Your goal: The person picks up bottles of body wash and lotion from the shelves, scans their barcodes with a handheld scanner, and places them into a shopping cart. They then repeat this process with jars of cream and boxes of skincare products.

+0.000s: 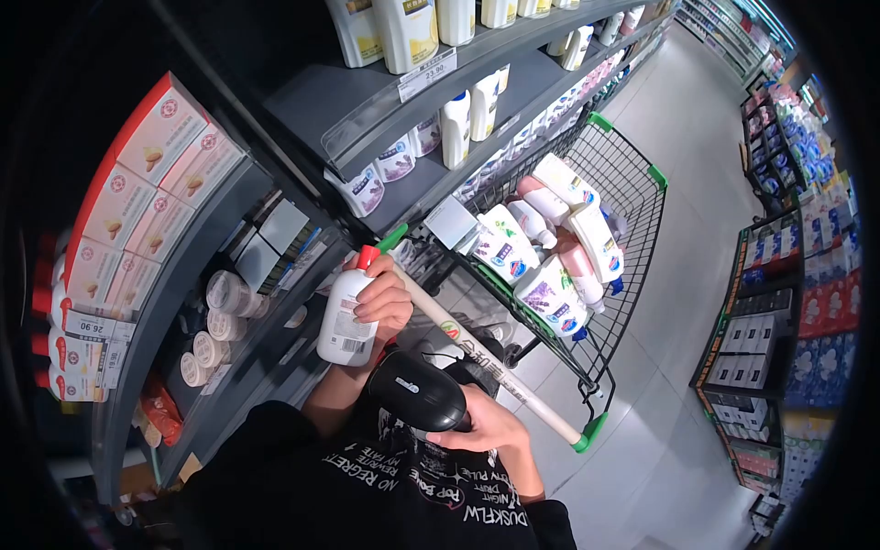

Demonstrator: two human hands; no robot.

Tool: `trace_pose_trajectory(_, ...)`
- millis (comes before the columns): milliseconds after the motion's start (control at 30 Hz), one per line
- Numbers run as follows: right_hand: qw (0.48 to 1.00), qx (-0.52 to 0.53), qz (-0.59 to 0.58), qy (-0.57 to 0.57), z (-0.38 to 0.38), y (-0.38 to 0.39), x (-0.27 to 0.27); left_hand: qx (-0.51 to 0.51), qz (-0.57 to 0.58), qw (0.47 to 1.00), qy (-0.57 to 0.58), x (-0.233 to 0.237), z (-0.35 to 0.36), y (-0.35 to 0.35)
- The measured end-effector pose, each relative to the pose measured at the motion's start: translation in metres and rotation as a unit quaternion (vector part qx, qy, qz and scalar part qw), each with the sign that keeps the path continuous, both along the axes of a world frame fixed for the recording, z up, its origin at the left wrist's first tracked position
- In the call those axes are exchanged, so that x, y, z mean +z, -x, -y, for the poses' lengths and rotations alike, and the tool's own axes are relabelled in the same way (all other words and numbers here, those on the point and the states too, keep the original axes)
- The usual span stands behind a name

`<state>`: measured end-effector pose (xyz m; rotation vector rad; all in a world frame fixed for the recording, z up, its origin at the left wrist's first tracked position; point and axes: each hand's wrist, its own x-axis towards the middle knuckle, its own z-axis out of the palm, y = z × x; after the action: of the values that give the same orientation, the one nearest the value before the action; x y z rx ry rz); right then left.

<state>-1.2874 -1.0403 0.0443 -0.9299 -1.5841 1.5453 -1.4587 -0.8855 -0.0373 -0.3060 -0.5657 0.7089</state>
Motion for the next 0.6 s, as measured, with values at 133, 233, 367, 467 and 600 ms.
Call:
trace_pose_trajectory(133, 0.999, 0.017, -0.023, 0.018, -0.006, -0.006, -0.007, 0.033, -0.043, 0.998, -0.015, 0.003, -0.006, -0.010)
trace_pose_trajectory(233, 0.998, 0.001, -0.039, 0.043, -0.007, -0.016, -0.010, 0.059, -0.058, 0.996, -0.038, 0.006, -0.014, -0.017)
trace_pose_trajectory(367, 0.951, 0.027, -0.180, 0.249, -0.002, -0.038, -0.021, 0.090, -0.104, 0.987, -0.081, 0.012, -0.028, -0.031)
trace_pose_trajectory(467, 0.939, 0.015, -0.244, 0.242, -0.010, -0.050, -0.030, 0.157, -0.139, 0.967, -0.147, 0.014, -0.041, -0.042)
trace_pose_trajectory(600, 0.920, -0.029, -0.293, 0.258, -0.009, -0.072, -0.032, 0.123, -0.131, 0.939, -0.292, 0.027, -0.073, -0.059)
